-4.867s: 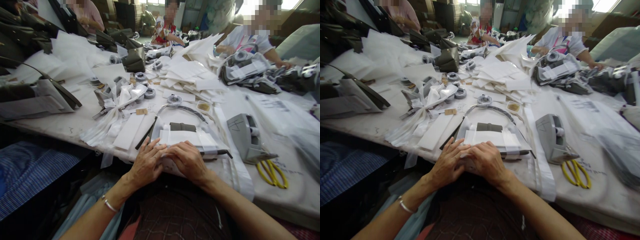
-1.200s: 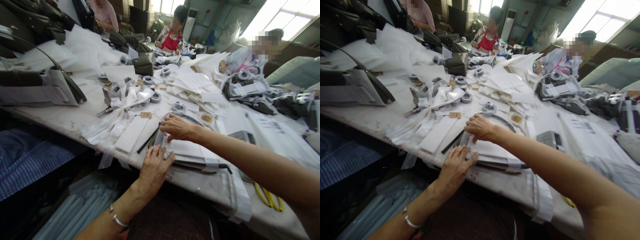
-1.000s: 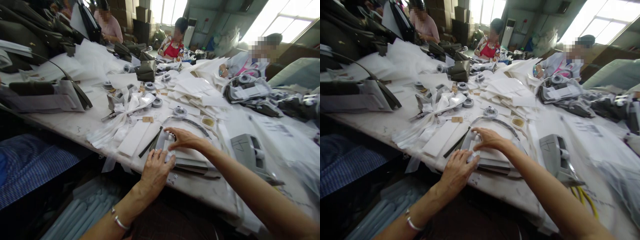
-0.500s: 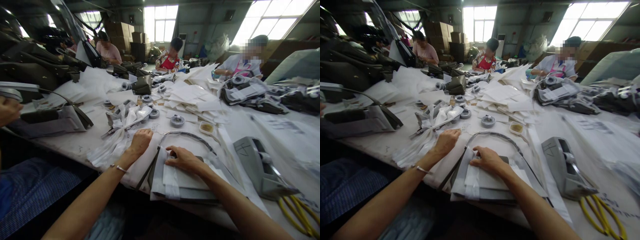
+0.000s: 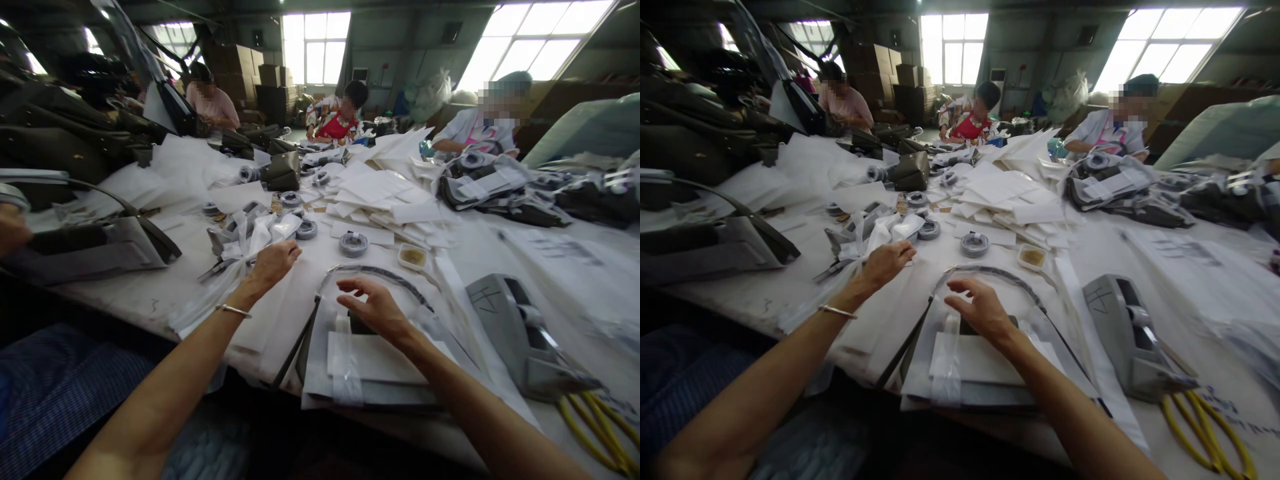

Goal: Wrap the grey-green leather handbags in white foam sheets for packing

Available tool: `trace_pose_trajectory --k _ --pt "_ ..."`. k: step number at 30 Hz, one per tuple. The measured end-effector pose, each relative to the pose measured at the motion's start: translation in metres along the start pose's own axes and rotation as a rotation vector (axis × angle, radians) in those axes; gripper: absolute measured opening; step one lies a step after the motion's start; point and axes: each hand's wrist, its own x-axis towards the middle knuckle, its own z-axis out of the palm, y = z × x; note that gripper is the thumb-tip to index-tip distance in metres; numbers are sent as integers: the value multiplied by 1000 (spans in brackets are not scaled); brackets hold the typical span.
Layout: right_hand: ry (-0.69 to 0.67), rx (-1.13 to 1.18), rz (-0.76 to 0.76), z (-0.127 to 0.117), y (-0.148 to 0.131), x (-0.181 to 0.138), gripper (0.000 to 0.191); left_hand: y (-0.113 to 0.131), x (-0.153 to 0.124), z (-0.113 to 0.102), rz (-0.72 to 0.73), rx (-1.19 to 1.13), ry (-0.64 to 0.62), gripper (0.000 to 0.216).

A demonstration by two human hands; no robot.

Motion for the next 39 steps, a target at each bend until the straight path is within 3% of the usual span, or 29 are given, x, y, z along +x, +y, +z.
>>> trace_pose_trajectory --k 3,6,9,12,15,19,22,25,27,30,32,36,39 --pt "91 194 37 -4 -25 6 29 8 -23 -22 42 -465 -122 31" --pt "-49 446 132 0 -51 11 43 24 -46 -38 37 -845 -266 36" --pt "-231 500 221 12 -66 12 43 40 -62 -50 50 -938 -297 35" --pt "-279 436 243 21 -68 10 28 46 -68 -57 48 -992 -329 34" --pt "-314 490 254 18 -65 5 26 38 -70 -56 -13 -1037 -351 36" --pt "-391 568 250 1 -58 -5 30 19 -71 -39 -47 -1127 -336 39" --pt "-331 581 149 -11 -57 -11 26 15 -73 -22 -54 -1208 -366 40" --pt "-238 577 46 -18 -59 -13 21 22 -75 -11 -21 -1231 -471 39" --pt "-154 481 -20 -19 -61 -11 19 31 -73 -10 44 -1225 -486 37" --pt "-24 223 -136 -17 -66 -8 19 46 -66 -13 205 -1251 -393 45" --pt "26 150 -172 -16 -70 -6 21 57 -62 -15 305 -1280 -426 43" --pt "63 471 -24 -18 -75 -4 26 79 -60 -9 328 -1266 -640 39" --pt "74 709 103 -24 -73 -1 30 80 -59 1 286 -1350 -617 43"
